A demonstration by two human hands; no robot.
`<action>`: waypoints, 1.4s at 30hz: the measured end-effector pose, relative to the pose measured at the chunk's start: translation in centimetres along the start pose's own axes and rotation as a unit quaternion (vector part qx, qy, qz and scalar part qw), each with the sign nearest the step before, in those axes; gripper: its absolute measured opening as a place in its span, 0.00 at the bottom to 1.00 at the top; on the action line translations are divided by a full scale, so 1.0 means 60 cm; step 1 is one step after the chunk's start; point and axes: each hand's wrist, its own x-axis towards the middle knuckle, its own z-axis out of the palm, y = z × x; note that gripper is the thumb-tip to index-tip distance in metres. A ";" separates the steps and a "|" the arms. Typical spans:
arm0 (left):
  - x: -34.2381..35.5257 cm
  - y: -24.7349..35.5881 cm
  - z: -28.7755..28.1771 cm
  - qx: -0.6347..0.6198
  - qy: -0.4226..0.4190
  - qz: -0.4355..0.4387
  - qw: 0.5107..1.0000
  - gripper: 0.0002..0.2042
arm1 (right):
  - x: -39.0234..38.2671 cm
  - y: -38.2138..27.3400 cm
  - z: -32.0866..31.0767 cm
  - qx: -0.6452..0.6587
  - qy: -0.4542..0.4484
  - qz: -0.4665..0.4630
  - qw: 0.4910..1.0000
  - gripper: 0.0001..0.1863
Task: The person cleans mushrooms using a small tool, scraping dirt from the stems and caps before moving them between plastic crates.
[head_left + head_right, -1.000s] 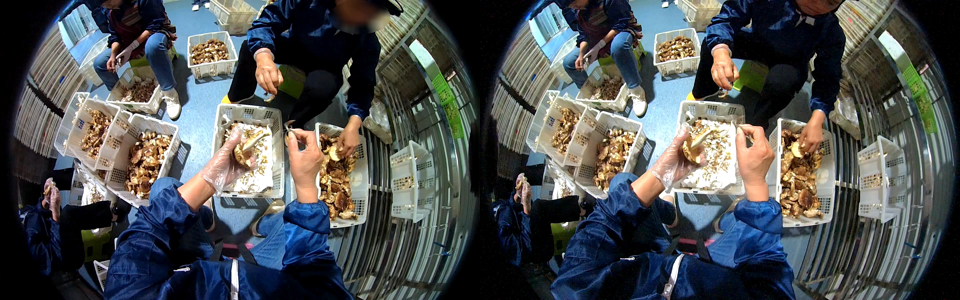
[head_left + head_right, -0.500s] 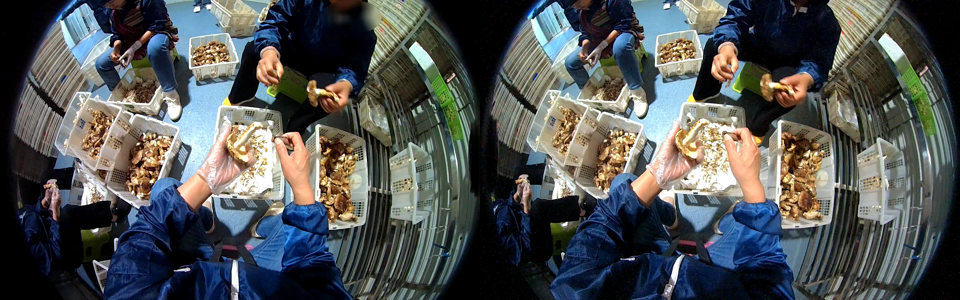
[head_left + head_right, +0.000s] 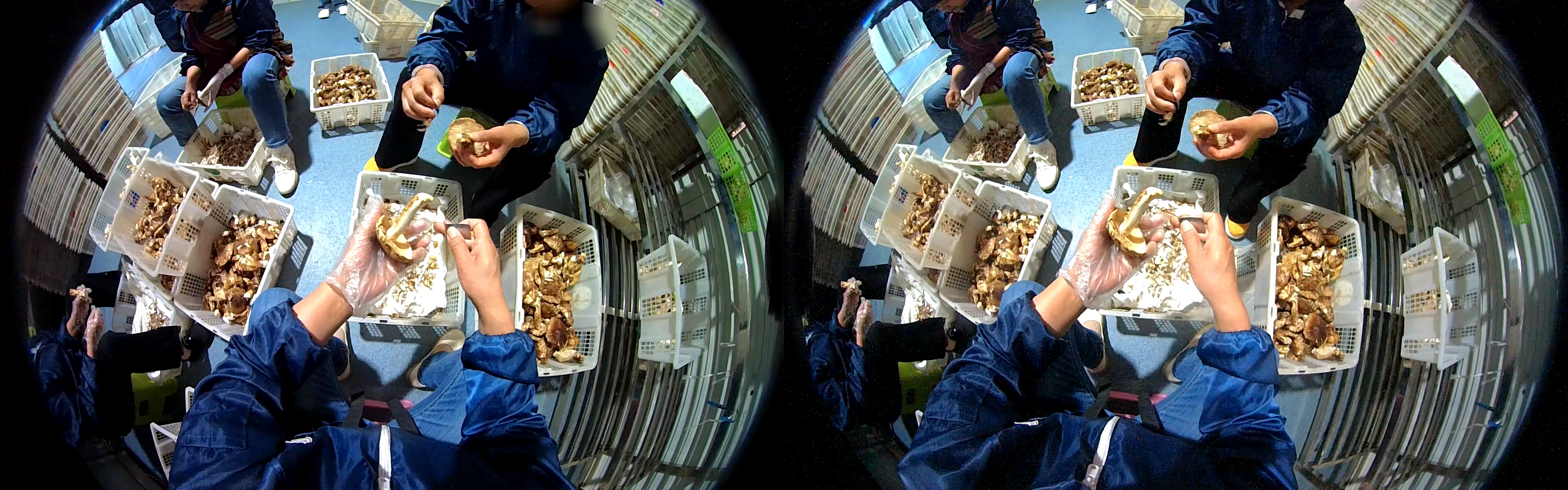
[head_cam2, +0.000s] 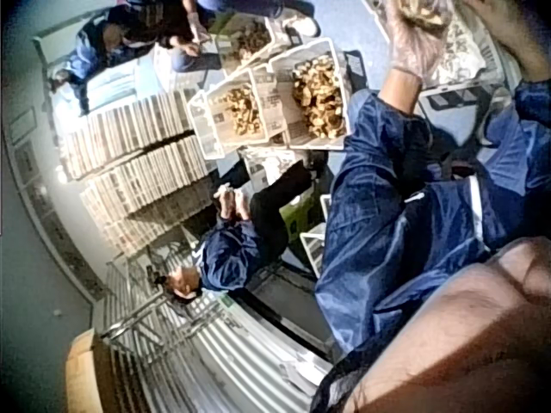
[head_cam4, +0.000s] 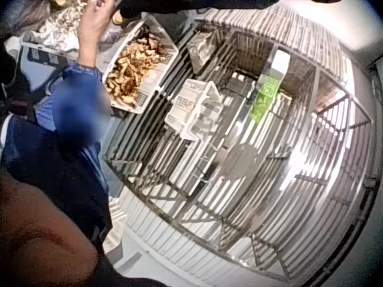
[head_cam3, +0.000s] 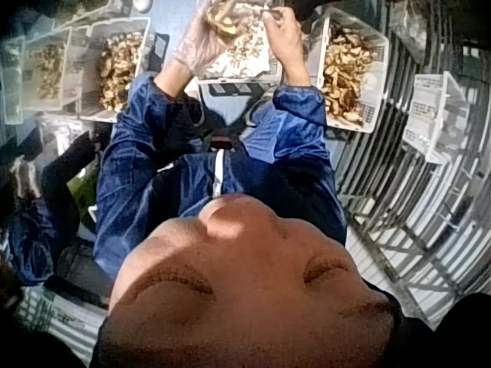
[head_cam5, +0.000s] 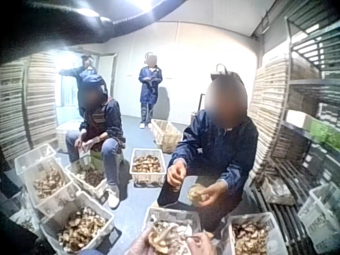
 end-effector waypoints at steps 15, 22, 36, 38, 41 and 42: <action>-0.010 0.009 -0.001 0.026 0.007 0.005 1.000 0.32 | 0.005 0.000 0.013 -0.060 -0.005 -0.009 0.998 0.11; -0.007 0.015 -0.005 0.028 -0.018 0.006 0.999 0.33 | 0.012 0.002 0.036 0.032 -0.016 -0.012 0.999 0.11; -0.011 0.022 0.000 0.041 -0.025 0.017 0.999 0.33 | 0.029 0.039 0.027 0.027 -0.006 0.024 0.999 0.14; -0.014 0.017 0.011 0.047 -0.036 0.015 0.998 0.33 | 0.030 0.042 0.025 -0.010 0.000 0.029 1.000 0.15; -0.012 0.017 0.012 0.071 -0.046 0.024 0.996 0.34 | 0.027 0.015 0.026 -0.067 -0.021 0.060 0.996 0.13; -0.011 0.015 0.013 0.070 -0.044 0.023 0.996 0.34 | 0.026 0.004 0.024 -0.088 -0.030 0.073 0.993 0.12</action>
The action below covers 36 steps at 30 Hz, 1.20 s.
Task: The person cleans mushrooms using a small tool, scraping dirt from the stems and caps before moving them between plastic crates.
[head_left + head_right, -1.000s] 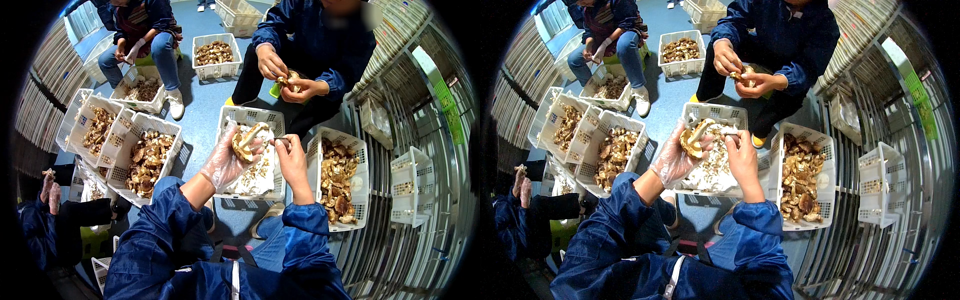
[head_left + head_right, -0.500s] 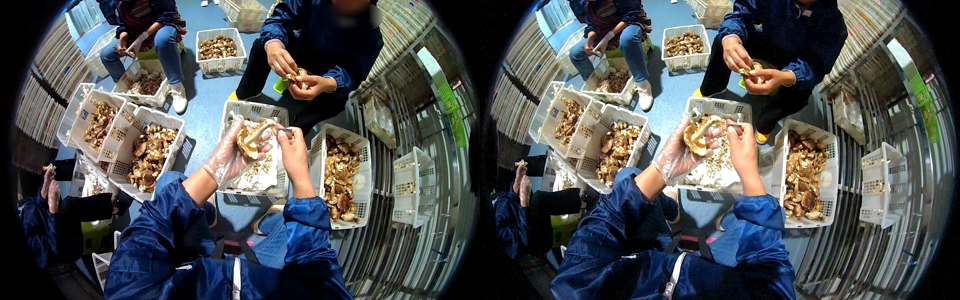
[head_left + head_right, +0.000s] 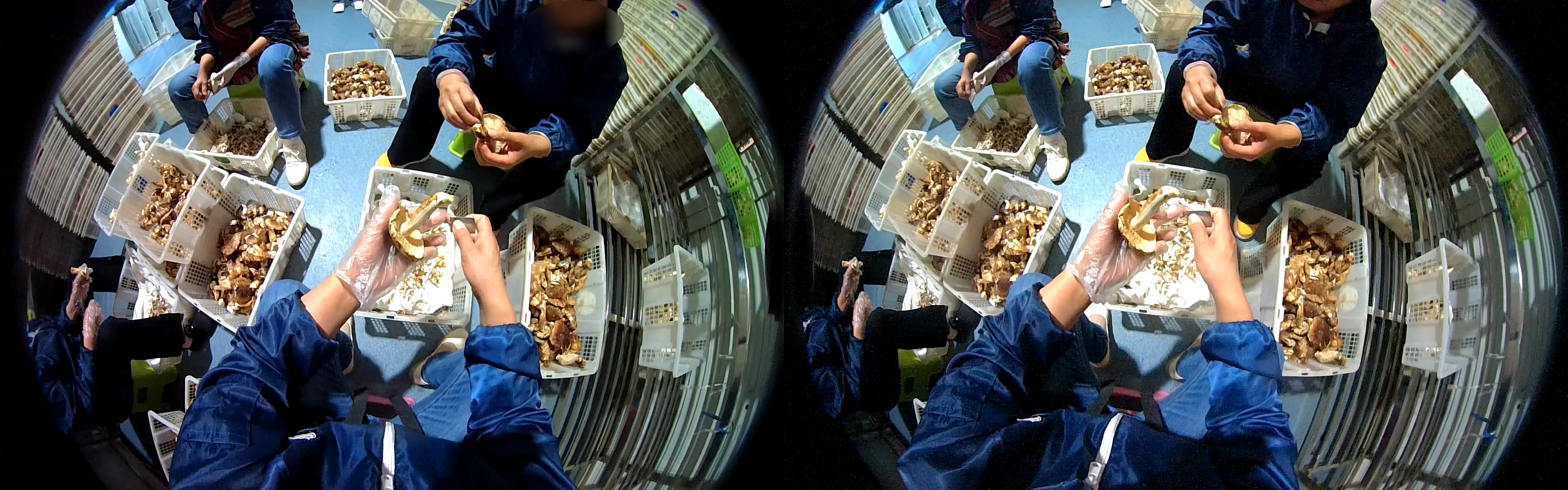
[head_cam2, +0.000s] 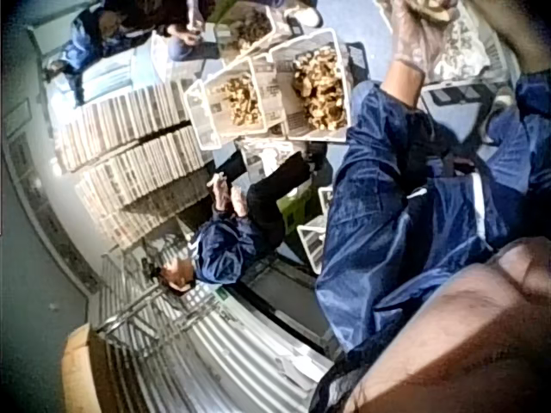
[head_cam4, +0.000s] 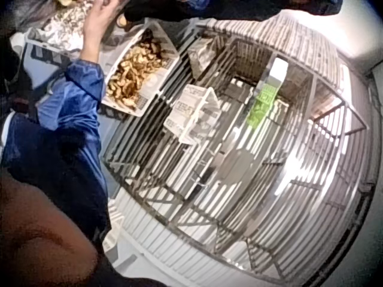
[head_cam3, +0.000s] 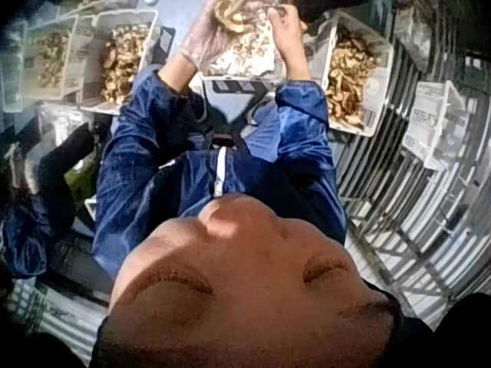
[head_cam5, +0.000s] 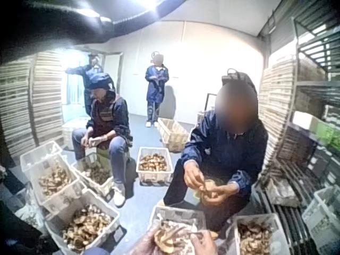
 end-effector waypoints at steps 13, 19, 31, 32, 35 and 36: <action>0.013 -0.011 -0.001 0.036 0.110 0.018 0.993 0.26 | -0.007 -0.004 -0.011 0.295 -0.067 0.001 0.953 0.12; -0.005 -0.017 0.000 0.128 0.147 0.064 0.979 0.23 | -0.061 -0.050 -0.012 0.041 0.081 -0.158 0.983 0.09; -0.032 -0.020 0.022 0.219 0.044 0.059 0.973 0.26 | -0.090 -0.067 -0.005 0.014 0.087 -0.225 0.970 0.07; -0.031 -0.016 0.023 0.204 0.034 0.063 0.976 0.26 | -0.093 -0.071 -0.007 -0.003 0.089 -0.208 0.974 0.08; -0.019 -0.010 0.010 0.260 0.005 0.091 0.961 0.24 | -0.089 -0.065 -0.011 -0.044 0.101 -0.275 0.955 0.07; -0.016 -0.008 0.010 0.260 0.021 0.085 0.962 0.24 | -0.090 -0.062 -0.010 -0.041 0.095 -0.268 0.958 0.09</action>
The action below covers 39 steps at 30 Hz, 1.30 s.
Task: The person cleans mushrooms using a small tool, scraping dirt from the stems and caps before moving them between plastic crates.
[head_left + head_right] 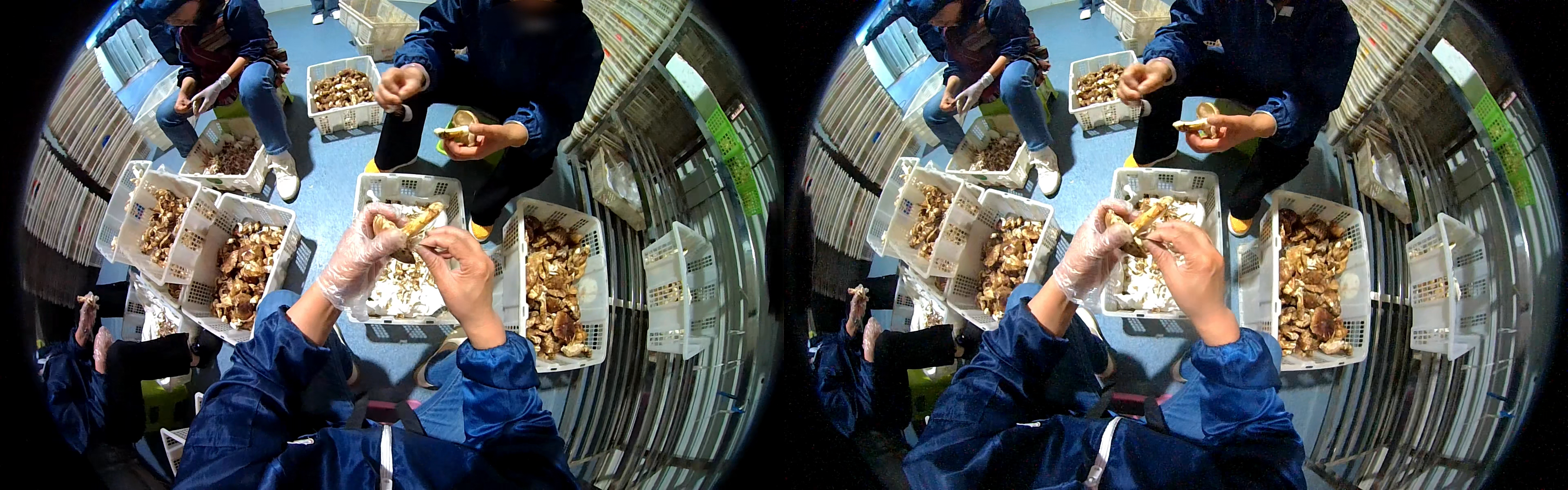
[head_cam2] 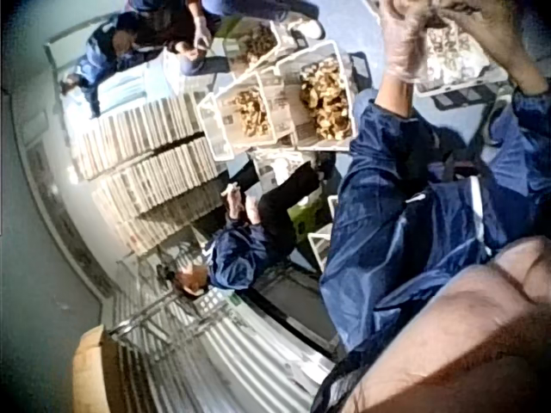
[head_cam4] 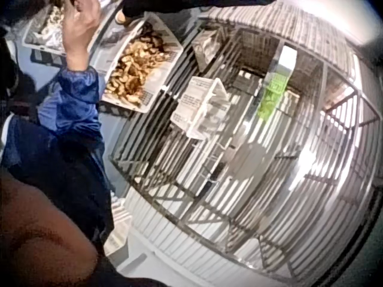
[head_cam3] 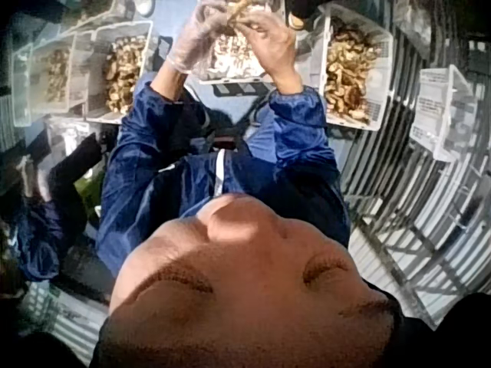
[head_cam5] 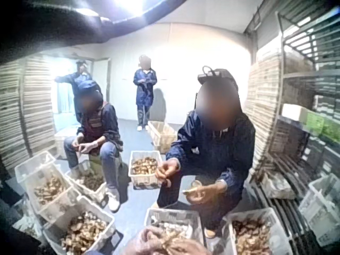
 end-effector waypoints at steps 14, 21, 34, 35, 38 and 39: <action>-0.016 -0.003 -0.017 0.160 -0.034 0.094 0.982 0.25 | 0.001 -0.020 0.010 -0.033 0.018 -0.061 0.997 0.11; -0.014 -0.007 -0.024 0.199 -0.041 0.122 0.972 0.26 | 0.004 -0.008 0.000 -0.019 -0.004 -0.065 0.998 0.11; -0.018 -0.003 -0.021 0.262 -0.048 0.141 0.953 0.23 | 0.003 -0.014 -0.006 -0.035 0.004 -0.070 0.997 0.11; -0.018 -0.003 -0.017 0.248 -0.047 0.134 0.958 0.23 | 0.003 -0.013 -0.008 -0.035 -0.004 -0.072 0.997 0.11; -0.019 -0.003 -0.017 0.260 -0.050 0.134 0.955 0.23 | 0.004 -0.011 -0.010 -0.045 -0.008 -0.087 0.995 0.11; -0.019 -0.005 -0.018 0.272 -0.053 0.137 0.951 0.23 | 0.006 -0.009 -0.010 -0.057 -0.006 -0.108 0.993 0.11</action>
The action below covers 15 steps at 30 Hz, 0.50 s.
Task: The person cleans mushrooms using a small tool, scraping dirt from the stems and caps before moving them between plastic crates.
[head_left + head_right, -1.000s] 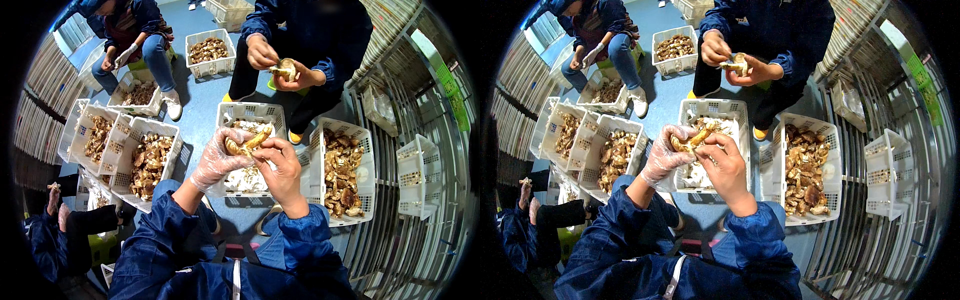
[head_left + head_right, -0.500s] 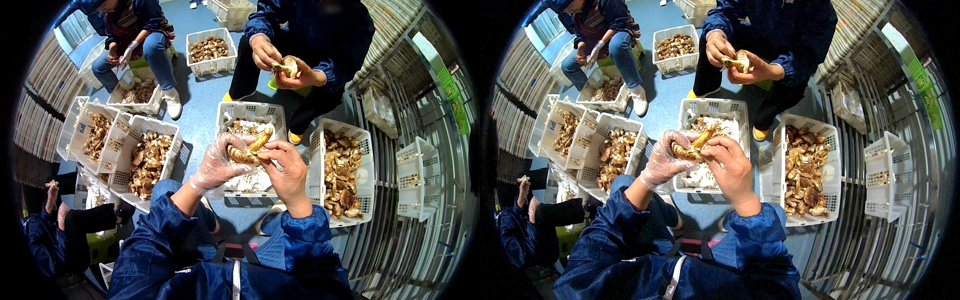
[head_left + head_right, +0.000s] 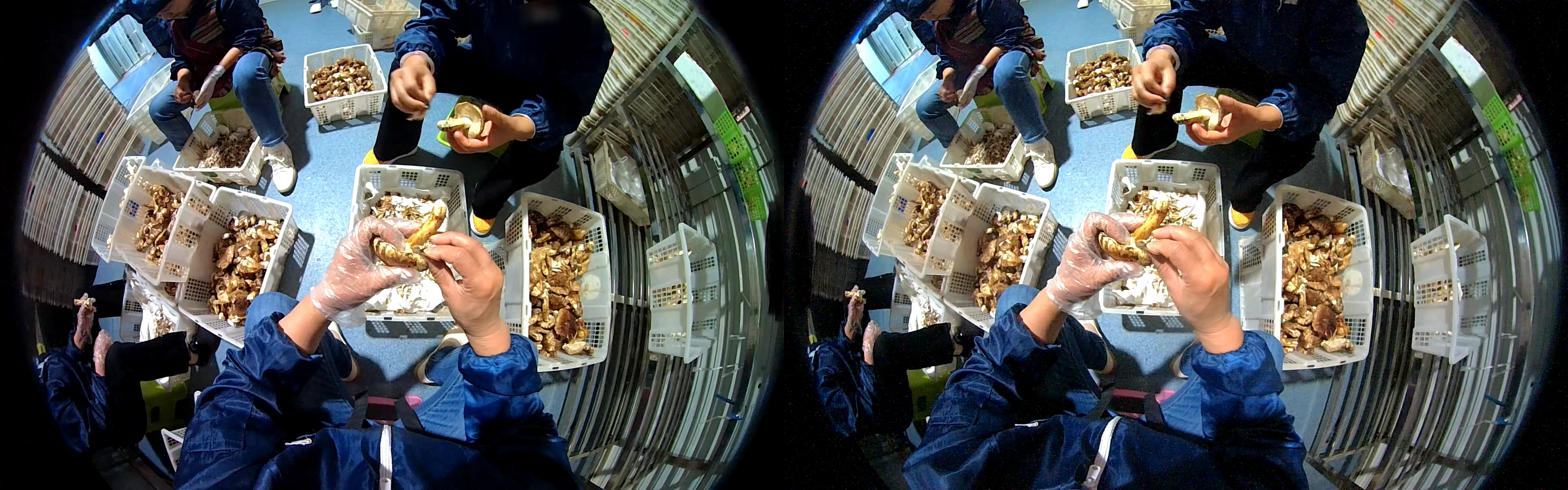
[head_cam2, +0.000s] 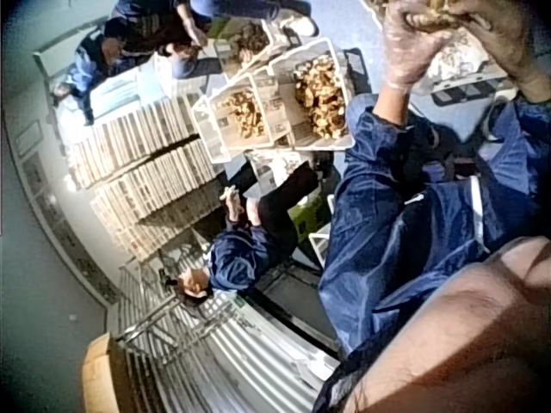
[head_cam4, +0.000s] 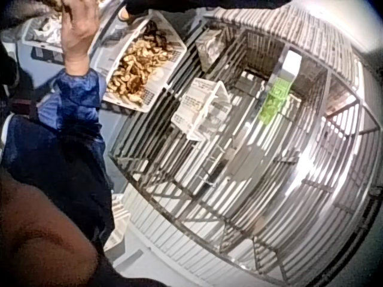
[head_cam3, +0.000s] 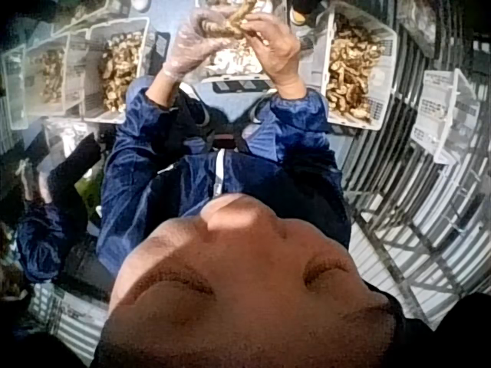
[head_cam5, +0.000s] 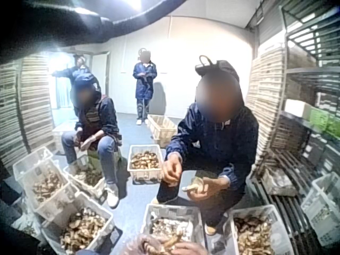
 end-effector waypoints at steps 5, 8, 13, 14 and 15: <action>0.001 0.004 -0.002 -0.020 -0.010 -0.017 1.000 0.24 | 0.004 -0.002 0.001 -0.055 0.002 -0.052 0.997 0.10; 0.000 0.008 -0.001 -0.034 -0.008 -0.030 0.999 0.24 | 0.007 -0.006 -0.002 -0.078 0.000 -0.068 0.995 0.10; 0.005 0.000 0.005 -0.115 -0.007 -0.062 0.991 0.24 | 0.005 0.002 -0.008 -0.026 0.003 -0.031 0.999 0.10; 0.006 -0.004 0.006 -0.132 -0.005 -0.069 0.989 0.24 | 0.004 0.006 -0.010 -0.008 0.002 -0.021 1.000 0.10; 0.007 -0.006 0.007 -0.151 -0.003 -0.075 0.986 0.24 | 0.003 0.009 -0.012 -0.003 -0.005 -0.025 1.000 0.11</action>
